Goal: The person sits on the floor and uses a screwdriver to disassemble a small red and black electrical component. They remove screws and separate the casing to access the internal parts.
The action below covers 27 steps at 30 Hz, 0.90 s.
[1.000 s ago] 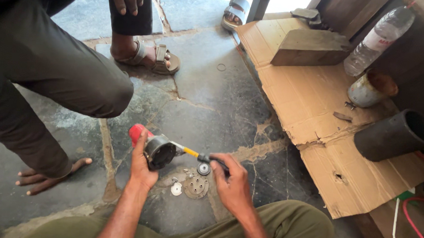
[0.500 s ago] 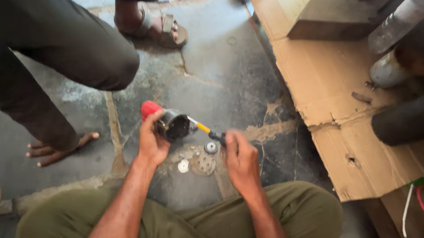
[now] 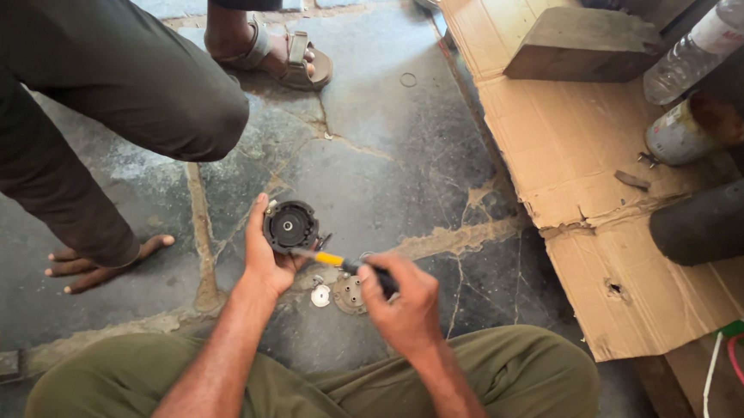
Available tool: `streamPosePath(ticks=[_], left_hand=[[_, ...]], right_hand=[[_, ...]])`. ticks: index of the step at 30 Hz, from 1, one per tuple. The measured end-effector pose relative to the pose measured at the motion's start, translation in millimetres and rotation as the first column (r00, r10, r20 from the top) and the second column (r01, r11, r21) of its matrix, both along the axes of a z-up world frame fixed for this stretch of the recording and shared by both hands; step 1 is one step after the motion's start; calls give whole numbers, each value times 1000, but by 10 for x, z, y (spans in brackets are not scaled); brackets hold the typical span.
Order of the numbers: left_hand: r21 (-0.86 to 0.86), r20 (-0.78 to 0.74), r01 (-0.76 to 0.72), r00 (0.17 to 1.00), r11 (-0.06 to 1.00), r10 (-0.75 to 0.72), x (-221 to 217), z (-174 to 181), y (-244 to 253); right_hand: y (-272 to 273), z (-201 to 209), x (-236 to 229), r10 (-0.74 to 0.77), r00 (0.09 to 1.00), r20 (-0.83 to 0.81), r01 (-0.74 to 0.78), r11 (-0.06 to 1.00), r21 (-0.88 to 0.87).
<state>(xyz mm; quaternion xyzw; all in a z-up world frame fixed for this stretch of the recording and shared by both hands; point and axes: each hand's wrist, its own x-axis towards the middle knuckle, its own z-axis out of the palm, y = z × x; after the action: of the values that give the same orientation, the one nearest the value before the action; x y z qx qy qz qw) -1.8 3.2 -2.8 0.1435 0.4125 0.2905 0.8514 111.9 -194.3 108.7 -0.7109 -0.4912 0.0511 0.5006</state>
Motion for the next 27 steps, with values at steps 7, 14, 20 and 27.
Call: streamPosePath(ticks=[7, 14, 20, 27], left_hand=[[72, 34, 48, 998, 996, -50, 11, -17, -8], [74, -182, 72, 982, 995, -57, 62, -2, -15], [77, -216, 180, 963, 981, -160, 85, -176, 41], [42, -390, 102, 918, 994, -77, 95, -316, 1]], right_hand=[[13, -51, -146, 124, 988, 96, -127, 991, 30], [30, -37, -156, 129, 978, 163, -136, 990, 32], [67, -6, -134, 88, 994, 58, -85, 995, -57], [64, -46, -2, -33, 945, -324, -56, 963, -263]])
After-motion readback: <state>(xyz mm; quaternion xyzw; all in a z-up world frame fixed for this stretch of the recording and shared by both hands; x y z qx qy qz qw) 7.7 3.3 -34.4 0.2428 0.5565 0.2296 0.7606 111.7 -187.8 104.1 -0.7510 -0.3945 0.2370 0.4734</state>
